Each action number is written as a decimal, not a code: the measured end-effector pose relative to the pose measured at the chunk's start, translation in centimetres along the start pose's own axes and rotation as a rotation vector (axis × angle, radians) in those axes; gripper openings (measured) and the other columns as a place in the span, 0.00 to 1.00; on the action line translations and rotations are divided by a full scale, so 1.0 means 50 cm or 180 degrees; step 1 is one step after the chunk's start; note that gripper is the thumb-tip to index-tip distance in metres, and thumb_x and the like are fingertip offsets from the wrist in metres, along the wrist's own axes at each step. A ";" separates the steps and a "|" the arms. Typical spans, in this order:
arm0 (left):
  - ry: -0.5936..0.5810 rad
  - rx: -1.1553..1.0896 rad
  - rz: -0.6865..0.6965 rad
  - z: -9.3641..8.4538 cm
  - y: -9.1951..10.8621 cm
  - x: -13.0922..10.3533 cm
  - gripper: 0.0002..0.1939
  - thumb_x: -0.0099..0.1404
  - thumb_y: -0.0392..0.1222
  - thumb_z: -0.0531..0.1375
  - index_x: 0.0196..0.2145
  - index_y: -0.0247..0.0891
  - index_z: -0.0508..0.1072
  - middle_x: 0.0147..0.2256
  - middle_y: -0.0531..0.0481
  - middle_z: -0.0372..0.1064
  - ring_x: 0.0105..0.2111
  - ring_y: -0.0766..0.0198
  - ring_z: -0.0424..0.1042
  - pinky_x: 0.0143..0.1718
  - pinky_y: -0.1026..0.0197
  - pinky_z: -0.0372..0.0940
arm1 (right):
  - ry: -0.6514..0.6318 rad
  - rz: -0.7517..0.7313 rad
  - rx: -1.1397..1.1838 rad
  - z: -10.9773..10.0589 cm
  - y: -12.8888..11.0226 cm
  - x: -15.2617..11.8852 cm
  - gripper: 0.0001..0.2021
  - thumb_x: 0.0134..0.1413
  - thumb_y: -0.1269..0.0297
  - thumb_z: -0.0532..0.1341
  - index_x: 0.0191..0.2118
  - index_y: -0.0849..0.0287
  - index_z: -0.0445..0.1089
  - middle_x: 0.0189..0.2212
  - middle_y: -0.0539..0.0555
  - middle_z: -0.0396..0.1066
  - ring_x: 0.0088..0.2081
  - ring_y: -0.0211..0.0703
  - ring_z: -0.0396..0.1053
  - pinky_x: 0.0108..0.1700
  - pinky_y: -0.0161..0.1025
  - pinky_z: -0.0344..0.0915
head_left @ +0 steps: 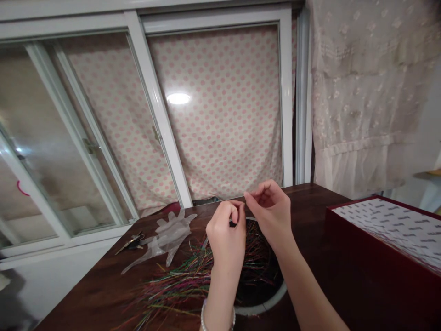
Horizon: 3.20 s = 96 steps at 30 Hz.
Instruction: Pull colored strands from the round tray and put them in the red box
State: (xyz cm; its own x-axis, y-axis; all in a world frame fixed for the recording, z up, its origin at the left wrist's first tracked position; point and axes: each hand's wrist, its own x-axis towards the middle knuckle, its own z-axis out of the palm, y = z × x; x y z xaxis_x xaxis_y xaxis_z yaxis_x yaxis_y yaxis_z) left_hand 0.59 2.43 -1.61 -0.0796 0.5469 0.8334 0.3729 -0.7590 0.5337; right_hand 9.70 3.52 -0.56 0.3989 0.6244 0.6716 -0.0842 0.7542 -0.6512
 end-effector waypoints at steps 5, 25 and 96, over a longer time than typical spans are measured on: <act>-0.0066 -0.0739 -0.0661 0.003 -0.004 0.005 0.17 0.57 0.33 0.59 0.20 0.39 0.51 0.22 0.56 0.63 0.26 0.70 0.65 0.29 0.68 0.60 | 0.0003 -0.0357 -0.0427 0.003 0.008 -0.007 0.13 0.46 0.75 0.61 0.24 0.57 0.54 0.21 0.44 0.59 0.23 0.32 0.61 0.26 0.32 0.59; -0.0338 -0.1035 -0.0960 -0.027 0.009 0.016 0.05 0.56 0.36 0.61 0.32 0.35 0.77 0.29 0.48 0.76 0.30 0.63 0.74 0.34 0.64 0.69 | -0.0356 -0.0708 -0.0720 0.013 -0.007 -0.022 0.09 0.52 0.71 0.59 0.26 0.57 0.57 0.26 0.48 0.64 0.31 0.37 0.66 0.36 0.37 0.64; 0.1658 -0.3327 -0.2292 -0.090 -0.041 0.053 0.04 0.55 0.29 0.62 0.31 0.31 0.74 0.26 0.50 0.74 0.25 0.73 0.73 0.26 0.76 0.67 | -0.1411 -0.1411 -0.2780 -0.034 0.005 -0.113 0.16 0.65 0.65 0.42 0.35 0.59 0.64 0.23 0.52 0.72 0.22 0.40 0.71 0.25 0.32 0.61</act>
State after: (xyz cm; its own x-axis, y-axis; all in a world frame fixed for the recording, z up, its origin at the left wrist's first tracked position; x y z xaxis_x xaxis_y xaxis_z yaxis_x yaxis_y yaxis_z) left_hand -4.52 3.86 0.16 -0.3787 0.9113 0.1617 -0.7440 -0.4036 0.5325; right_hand 8.97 -0.18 -5.12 -0.1478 0.4814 0.8640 0.7383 0.6350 -0.2275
